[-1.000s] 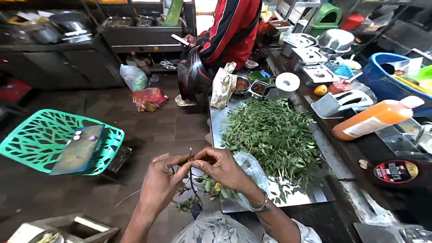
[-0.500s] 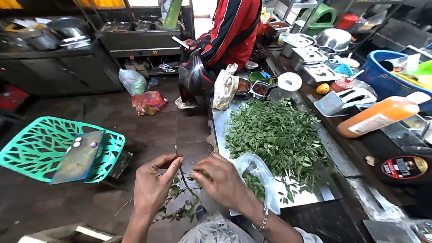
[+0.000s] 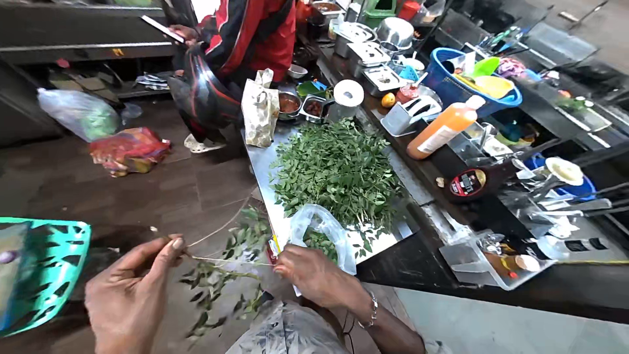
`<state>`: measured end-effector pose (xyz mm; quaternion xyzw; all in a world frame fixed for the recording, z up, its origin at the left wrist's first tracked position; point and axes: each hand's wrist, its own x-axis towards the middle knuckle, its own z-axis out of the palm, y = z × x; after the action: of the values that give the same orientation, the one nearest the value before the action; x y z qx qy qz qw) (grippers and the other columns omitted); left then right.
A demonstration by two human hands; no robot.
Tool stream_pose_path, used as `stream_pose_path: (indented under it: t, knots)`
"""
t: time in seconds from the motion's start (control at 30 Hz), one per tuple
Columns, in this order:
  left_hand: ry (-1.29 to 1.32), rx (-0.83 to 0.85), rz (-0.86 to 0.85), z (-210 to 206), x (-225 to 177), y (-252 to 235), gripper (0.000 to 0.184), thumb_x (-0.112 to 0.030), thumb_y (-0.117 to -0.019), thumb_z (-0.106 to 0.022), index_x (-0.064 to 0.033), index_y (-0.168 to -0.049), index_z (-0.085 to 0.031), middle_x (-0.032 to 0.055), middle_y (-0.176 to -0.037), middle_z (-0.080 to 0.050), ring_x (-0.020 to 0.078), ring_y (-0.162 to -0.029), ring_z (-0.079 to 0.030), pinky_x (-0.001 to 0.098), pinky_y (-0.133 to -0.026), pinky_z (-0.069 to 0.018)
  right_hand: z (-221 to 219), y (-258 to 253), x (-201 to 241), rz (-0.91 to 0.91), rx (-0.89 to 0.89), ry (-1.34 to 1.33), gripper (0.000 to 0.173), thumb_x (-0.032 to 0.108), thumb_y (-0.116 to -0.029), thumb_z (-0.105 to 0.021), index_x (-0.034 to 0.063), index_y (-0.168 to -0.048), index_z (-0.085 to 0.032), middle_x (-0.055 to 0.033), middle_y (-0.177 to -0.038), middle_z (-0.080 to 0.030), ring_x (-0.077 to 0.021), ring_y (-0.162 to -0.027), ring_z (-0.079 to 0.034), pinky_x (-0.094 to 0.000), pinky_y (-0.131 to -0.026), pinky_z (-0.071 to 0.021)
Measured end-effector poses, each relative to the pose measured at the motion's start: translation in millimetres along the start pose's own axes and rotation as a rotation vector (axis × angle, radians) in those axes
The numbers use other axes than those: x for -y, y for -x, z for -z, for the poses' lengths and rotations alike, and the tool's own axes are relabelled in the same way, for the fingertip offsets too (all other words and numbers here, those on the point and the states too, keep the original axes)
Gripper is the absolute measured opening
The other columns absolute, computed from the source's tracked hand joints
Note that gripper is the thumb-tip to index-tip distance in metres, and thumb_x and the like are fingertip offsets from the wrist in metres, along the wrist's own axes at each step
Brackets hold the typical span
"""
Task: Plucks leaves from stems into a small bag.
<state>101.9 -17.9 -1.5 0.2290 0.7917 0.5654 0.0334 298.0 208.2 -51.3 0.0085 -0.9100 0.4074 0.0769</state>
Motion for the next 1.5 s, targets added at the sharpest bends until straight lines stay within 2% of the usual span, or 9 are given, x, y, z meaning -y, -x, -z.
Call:
stream_pose_path:
  t: [0.2, 0.33, 0.47, 0.67, 0.8, 0.97, 1.07, 1.2, 1.5]
  knots:
    - [0.020, -0.086, -0.043, 15.8, -0.1, -37.7, 0.022, -0.018, -0.1018, -0.062, 0.0024, -0.110, -0.067, -0.0005, -0.092, -0.069, 0.0041, -0.080, -0.066, 0.0249, -0.077, -0.0587, 14.4, 57.9, -50.3, -0.266, -0.173, 0.007, 0.038, 0.031, -0.1102, -0.044, 0.0043, -0.104, -0.070, -0.0101, -0.099, -0.069, -0.0201, -0.093, -0.068, -0.0396, -0.085, -0.0584]
    - [-0.054, -0.061, -0.035, 36.0, -19.9, -60.5, 0.023, -0.013, -0.1009, -0.061, 0.0064, -0.113, -0.065, 0.0066, -0.102, -0.070, 0.0067, -0.089, -0.067, 0.0263, -0.086, -0.0569, 7.7, 75.8, -108.3, -0.512, -0.388, 0.100, 0.030, 0.034, -0.1064, -0.053, 0.0122, -0.108, -0.073, -0.0033, -0.101, -0.071, -0.0157, -0.093, -0.069, -0.0395, -0.086, -0.0592]
    - [-0.088, 0.030, -0.089, 13.4, -28.2, -63.5, 0.021, -0.019, -0.1023, -0.061, -0.0017, -0.112, -0.070, 0.0046, -0.105, -0.072, 0.0092, -0.090, -0.068, 0.0297, -0.085, -0.0574, -6.5, 52.7, -126.6, -0.713, -0.083, 0.210, 0.049, 0.050, -0.1061, -0.045, 0.0170, -0.135, -0.067, -0.0064, -0.132, -0.067, -0.0230, -0.125, -0.062, -0.0480, -0.110, -0.0482]
    - [-0.001, 0.109, -0.104, -21.0, -33.2, -46.7, 0.015, -0.018, -0.1000, -0.064, -0.0105, -0.106, -0.076, 0.0014, -0.103, -0.076, 0.0133, -0.089, -0.071, 0.0316, -0.080, -0.0604, 42.8, 18.1, -51.7, -0.308, -0.631, 0.051, 0.022, 0.031, -0.1022, -0.061, 0.0188, -0.112, -0.076, 0.0069, -0.102, -0.073, -0.0064, -0.093, -0.071, -0.0340, -0.083, -0.0635]
    - [0.026, 0.190, -0.146, -47.0, -41.6, -33.7, 0.017, -0.023, -0.0998, -0.065, -0.0129, -0.104, -0.077, 0.0000, -0.105, -0.076, 0.0152, -0.093, -0.072, 0.0323, -0.083, -0.0613, 43.4, -33.8, 4.6, -0.038, -0.350, -0.022, 0.027, 0.036, -0.1021, -0.063, 0.0195, -0.119, -0.076, 0.0084, -0.121, -0.071, -0.0069, -0.118, -0.062, -0.0342, -0.102, -0.0543]
    - [0.048, 0.186, -0.185, -60.8, -48.3, -24.2, 0.020, -0.028, -0.1005, -0.063, -0.0137, -0.107, -0.076, -0.0008, -0.103, -0.075, 0.0137, -0.087, -0.072, 0.0292, -0.077, -0.0620, 23.4, -68.0, 20.8, 0.063, -0.034, 0.023, 0.040, 0.039, -0.1101, -0.043, 0.0118, -0.109, -0.072, -0.0029, -0.099, -0.067, -0.0150, -0.098, -0.065, -0.0347, -0.091, -0.0544]
    - [0.080, 0.070, -0.187, -48.8, -45.2, -24.1, 0.020, -0.020, -0.1023, -0.060, -0.0075, -0.110, -0.073, 0.0022, -0.100, -0.073, 0.0125, -0.081, -0.069, 0.0287, -0.071, -0.0595, 19.3, -52.7, 14.6, 0.179, -0.054, 0.139, 0.038, 0.034, -0.1107, -0.042, 0.0086, -0.098, -0.067, -0.0055, -0.089, -0.064, -0.0190, -0.090, -0.065, -0.0351, -0.081, -0.0557]
    - [0.123, -0.042, -0.219, -18.7, -28.1, -32.9, 0.023, -0.017, -0.1038, -0.058, 0.0015, -0.113, -0.068, 0.0041, -0.105, -0.072, 0.0115, -0.092, -0.069, 0.0301, -0.086, -0.0587, 33.2, -6.9, -4.3, 0.179, -0.094, 0.236, 0.035, 0.032, -0.1097, -0.045, 0.0095, -0.093, -0.066, -0.0050, -0.087, -0.062, -0.0192, -0.086, -0.065, -0.0344, -0.073, -0.0560]
    - [0.091, -0.003, -0.214, -25.5, -29.1, -43.8, 0.022, -0.017, -0.1031, -0.058, 0.0008, -0.111, -0.068, 0.0031, -0.107, -0.071, 0.0089, -0.095, -0.068, 0.0268, -0.089, -0.0576, 10.3, 38.0, -53.6, -0.049, -0.200, 0.208, 0.035, 0.034, -0.1107, -0.043, 0.0102, -0.106, -0.068, -0.0063, -0.096, -0.066, -0.0179, -0.090, -0.067, -0.0345, -0.080, -0.0587]
